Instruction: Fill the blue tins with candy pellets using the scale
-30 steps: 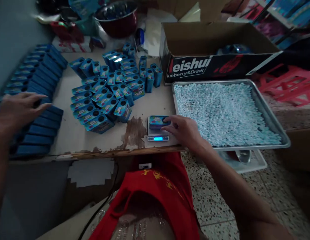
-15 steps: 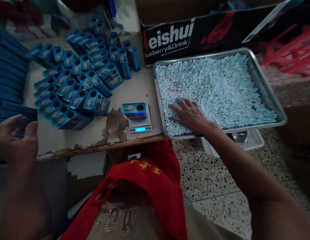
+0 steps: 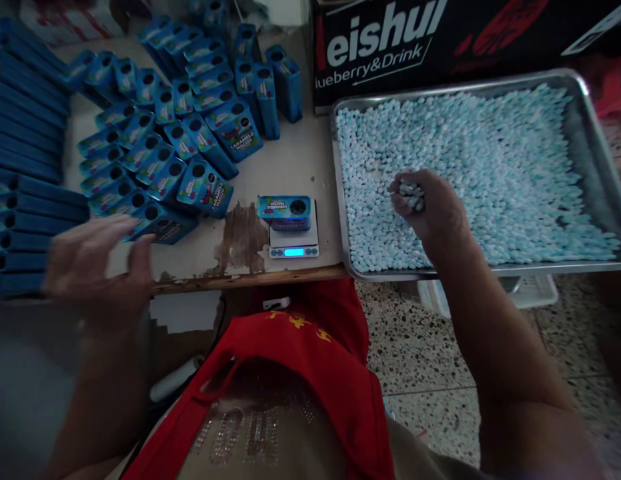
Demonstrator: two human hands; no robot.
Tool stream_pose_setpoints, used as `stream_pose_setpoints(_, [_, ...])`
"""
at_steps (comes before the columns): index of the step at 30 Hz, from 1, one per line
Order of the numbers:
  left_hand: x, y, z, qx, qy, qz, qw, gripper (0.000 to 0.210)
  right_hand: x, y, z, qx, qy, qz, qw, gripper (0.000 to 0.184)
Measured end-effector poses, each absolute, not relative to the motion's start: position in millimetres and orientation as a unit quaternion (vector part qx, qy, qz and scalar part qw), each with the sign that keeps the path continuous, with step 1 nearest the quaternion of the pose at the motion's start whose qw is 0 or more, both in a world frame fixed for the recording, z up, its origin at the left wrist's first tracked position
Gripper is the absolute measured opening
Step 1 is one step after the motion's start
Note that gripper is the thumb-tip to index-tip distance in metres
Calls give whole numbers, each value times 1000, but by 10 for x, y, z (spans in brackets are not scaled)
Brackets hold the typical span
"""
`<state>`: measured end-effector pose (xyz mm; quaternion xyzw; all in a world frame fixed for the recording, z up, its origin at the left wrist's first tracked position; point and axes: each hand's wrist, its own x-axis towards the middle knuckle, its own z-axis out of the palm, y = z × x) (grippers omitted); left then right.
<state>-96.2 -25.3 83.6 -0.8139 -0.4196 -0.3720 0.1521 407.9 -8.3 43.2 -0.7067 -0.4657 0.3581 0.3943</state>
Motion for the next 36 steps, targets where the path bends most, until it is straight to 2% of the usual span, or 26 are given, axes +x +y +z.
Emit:
stream_pose_setpoints(4, [-290,-200,633,-826,-434,-359,22,36,3997,-66,613,-699,-315,472,435,34])
stream_pose_setpoints(8, [109,-133,427,-784,-482,-349,-176,64,3829,-105,645,-700,-267,484,452,45])
stream_pose_setpoints(10, [206,-87,347,-779,-477,-341,-224,73,3757,-153,585,-694,-308,436,482,37])
stream_pose_setpoints(11, [234,-66,316,-782,-473,-333,-231,74,3737,-180,547,-696,-349,402,481,28])
stream_pose_setpoints(13, [261,-38,273,-790,-467,-324,-228,74,3739,-226,478,-710,-455,333,423,11])
stream_pose_setpoints(16, [242,-38,245,-798,-457,-326,-219,73,3823,-245,424,-719,-574,243,309,16])
stream_pose_setpoints(19, [158,-54,252,-801,-456,-333,-200,71,3921,-204,432,-725,-581,208,306,20])
stream_pose_setpoints(22, [28,-42,281,-798,-459,-348,-176,67,3961,-130,474,-722,-498,277,393,26])
stream_pose_setpoints(26, [-138,3,298,-787,-460,-373,-171,59,3936,12,537,-661,-322,487,471,18])
stream_pose_setpoints(28, [-196,8,278,-783,-464,-379,-169,58,3909,90,566,-640,-238,555,475,11])
stream_pose_setpoints(30, [-241,-9,240,-780,-466,-383,-168,60,3875,151,598,-624,-201,593,466,14])
stream_pose_setpoints(33, [-305,-65,172,-774,-469,-385,-180,63,3809,183,671,-620,-260,601,432,20])
stream_pose_setpoints(36, [-391,-120,113,-766,-482,-382,-189,63,3699,160,799,-620,-345,591,384,3])
